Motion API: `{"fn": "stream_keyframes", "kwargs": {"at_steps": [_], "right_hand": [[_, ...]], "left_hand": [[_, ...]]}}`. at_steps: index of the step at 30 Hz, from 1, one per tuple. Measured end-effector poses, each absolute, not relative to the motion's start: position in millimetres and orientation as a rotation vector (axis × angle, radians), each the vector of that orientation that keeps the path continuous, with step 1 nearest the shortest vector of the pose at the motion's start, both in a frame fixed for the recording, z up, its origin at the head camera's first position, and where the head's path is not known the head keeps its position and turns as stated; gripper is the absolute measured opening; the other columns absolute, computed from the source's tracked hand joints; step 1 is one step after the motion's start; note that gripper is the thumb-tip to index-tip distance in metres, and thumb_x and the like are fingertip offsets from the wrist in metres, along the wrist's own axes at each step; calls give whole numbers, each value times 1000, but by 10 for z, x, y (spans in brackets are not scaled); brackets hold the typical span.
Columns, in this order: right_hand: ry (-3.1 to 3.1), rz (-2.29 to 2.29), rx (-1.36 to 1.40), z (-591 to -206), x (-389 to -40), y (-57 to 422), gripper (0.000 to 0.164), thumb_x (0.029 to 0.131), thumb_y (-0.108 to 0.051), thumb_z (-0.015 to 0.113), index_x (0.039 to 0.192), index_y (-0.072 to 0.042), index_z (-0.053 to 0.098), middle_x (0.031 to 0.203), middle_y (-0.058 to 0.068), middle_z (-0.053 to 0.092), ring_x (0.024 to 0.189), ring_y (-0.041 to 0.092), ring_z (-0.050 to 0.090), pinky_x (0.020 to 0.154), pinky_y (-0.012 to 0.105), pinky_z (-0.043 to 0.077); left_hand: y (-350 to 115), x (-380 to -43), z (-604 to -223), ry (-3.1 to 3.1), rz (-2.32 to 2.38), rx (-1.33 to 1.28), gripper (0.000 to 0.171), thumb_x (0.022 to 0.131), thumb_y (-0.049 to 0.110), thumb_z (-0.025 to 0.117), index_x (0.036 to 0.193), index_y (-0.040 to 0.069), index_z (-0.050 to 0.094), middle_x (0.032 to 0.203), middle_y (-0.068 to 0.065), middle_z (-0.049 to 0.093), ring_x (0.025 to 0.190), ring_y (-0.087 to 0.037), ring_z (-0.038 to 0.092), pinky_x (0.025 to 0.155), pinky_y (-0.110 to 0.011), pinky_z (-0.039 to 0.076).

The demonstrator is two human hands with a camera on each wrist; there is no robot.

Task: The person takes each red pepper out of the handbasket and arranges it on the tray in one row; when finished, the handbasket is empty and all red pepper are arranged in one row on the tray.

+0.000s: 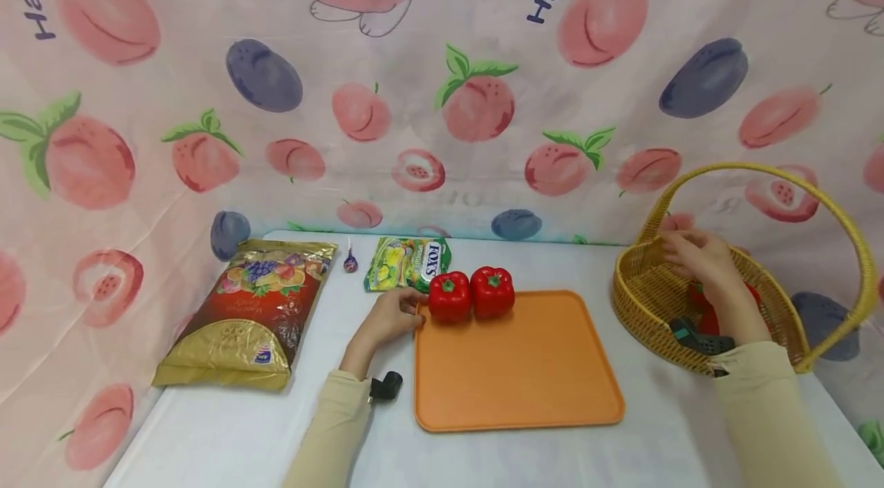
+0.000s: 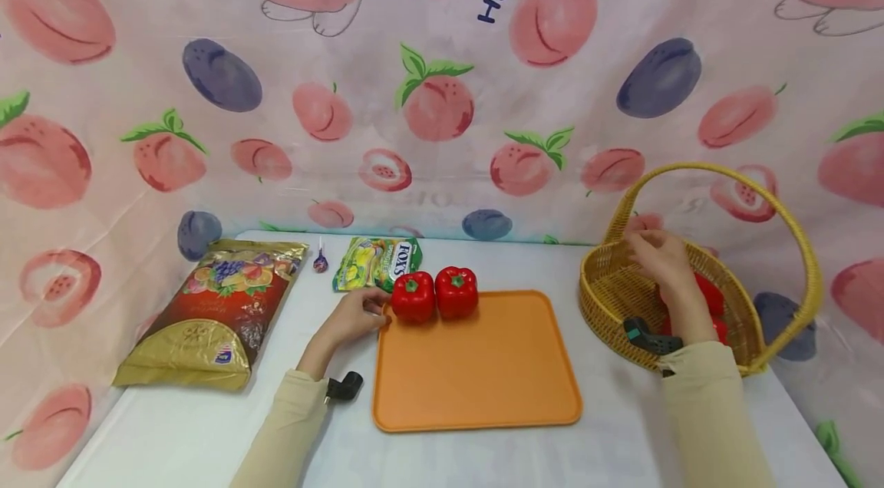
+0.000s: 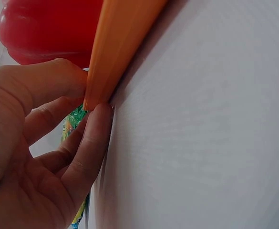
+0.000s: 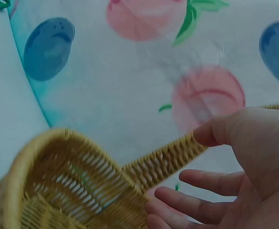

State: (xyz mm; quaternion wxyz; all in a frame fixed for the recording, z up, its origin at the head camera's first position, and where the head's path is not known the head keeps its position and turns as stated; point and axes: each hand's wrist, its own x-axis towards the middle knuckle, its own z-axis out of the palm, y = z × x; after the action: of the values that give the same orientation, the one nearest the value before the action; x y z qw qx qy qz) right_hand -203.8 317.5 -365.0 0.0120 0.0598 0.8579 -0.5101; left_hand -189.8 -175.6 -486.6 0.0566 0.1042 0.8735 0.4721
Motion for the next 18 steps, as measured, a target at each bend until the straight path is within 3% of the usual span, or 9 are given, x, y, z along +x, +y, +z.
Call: {"fn": "stream_keyframes", "kwargs": {"at_steps": [10,14,16,18], "right_hand": [[2681,-1616,265,-3794,-2037,3365,67,99,-44,49,138,10,39,80,-30,55,72,-13,56,64,18,52],[2741,-1551,308,-3807,-2037,3422,77,99,-44,47,143,17,29,107,9,62,70,-12,51,62,19,52],[2789,-1504,341,-3802,-2035,3452,78,99,-44,45,143,18,28,124,29,50,69,-11,48,60,20,52],[2842,-1451,377,-3793,-2032,3484,78,99,-45,45,143,18,30,130,37,40,68,-7,47,59,21,51]], "left_hand": [[-1752,-1906,-4879,2655,1433,320,29,81,2,73,109,6,72,100,-3,67,83,-18,57,74,-30,51],[-1751,-1903,-4875,2654,1426,308,28,81,3,73,109,7,72,99,-2,67,83,-17,57,73,-29,51],[-1749,-1903,-4871,2652,1431,299,28,81,3,74,109,7,72,99,-2,67,83,-17,57,73,-29,50],[-1749,-1900,-4866,2648,1437,293,28,81,3,74,109,7,72,99,-2,67,83,-17,57,73,-28,50]]}}
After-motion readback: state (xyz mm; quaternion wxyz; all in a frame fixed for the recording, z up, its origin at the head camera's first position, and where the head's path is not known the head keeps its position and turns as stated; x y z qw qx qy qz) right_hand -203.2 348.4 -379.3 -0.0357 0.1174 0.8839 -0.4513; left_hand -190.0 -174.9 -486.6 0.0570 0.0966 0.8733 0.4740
